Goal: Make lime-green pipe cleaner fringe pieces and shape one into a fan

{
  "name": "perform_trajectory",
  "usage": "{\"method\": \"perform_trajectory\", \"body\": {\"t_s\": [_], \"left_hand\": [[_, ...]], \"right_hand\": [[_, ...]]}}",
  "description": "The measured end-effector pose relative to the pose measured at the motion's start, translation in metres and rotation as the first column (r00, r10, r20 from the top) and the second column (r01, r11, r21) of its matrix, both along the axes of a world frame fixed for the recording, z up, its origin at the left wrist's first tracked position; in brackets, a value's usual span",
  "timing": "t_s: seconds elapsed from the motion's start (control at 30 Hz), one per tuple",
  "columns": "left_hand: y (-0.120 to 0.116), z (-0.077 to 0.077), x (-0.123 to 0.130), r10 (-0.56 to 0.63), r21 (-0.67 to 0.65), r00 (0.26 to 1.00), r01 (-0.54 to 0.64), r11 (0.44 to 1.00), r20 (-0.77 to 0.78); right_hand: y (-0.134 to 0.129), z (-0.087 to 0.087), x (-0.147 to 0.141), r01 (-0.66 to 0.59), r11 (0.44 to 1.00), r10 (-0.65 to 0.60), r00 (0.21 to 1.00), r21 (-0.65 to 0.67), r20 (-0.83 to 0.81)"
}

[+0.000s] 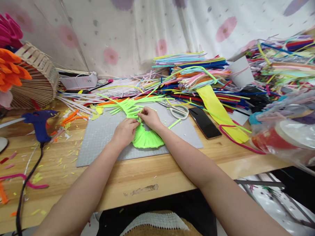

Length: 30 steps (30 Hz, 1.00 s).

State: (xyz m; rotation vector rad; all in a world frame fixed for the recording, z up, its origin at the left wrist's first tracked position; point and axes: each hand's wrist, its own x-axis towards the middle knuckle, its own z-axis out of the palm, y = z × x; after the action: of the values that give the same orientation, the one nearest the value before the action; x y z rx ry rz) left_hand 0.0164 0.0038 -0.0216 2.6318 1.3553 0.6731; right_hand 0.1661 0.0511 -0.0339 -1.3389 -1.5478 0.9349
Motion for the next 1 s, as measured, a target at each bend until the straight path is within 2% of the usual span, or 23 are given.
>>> {"method": "perform_trajectory", "body": {"t_s": [0.1,0.17,0.23,0.37,0.43,0.5,0.7,0.87,1.0], "left_hand": [[0.0,0.001,0.001,-0.016,-0.006,1.0,0.016,1.0,-0.024],[0.0,0.001,0.001,-0.022,-0.006,0.999,0.022,1.0,-0.023],[-0.001,0.002,0.001,0.011,0.009,1.0,-0.011,1.0,0.011],[-0.002,0.005,0.001,0.175,0.06,0.972,-0.186,0.981,0.153],[-0.005,0.007,0.003,0.213,0.059,0.961,-0.226,0.972,0.177],[-0.008,0.007,0.009,0.207,0.03,0.969,-0.213,0.977,0.137],[-0.019,-0.003,0.025,0.094,-0.13,0.982,-0.115,0.985,-0.161],[-0.021,-0.005,0.025,0.061,-0.148,0.967,-0.1,0.984,-0.246],[-0.021,-0.005,0.025,0.055,-0.136,0.967,-0.091,0.986,-0.248]], "right_hand": [[0.0,0.001,-0.003,0.102,0.994,-0.104,0.991,0.027,0.085],[-0.001,0.002,-0.002,0.123,0.992,-0.126,0.988,0.035,0.094],[0.0,0.003,-0.001,0.103,0.994,-0.106,0.991,0.039,0.082],[0.003,0.0,0.003,0.003,0.999,-0.006,0.998,0.044,0.061],[0.005,-0.003,0.004,-0.028,0.998,0.024,0.998,0.055,0.066],[0.007,-0.005,0.004,-0.04,0.997,0.035,0.997,0.068,0.065],[0.009,-0.006,0.004,-0.04,0.999,0.039,0.998,0.02,0.056],[0.014,0.003,0.002,0.047,0.997,-0.033,0.978,-0.063,0.204],[0.021,0.012,-0.003,0.066,0.997,-0.048,0.925,-0.034,0.378]]}}
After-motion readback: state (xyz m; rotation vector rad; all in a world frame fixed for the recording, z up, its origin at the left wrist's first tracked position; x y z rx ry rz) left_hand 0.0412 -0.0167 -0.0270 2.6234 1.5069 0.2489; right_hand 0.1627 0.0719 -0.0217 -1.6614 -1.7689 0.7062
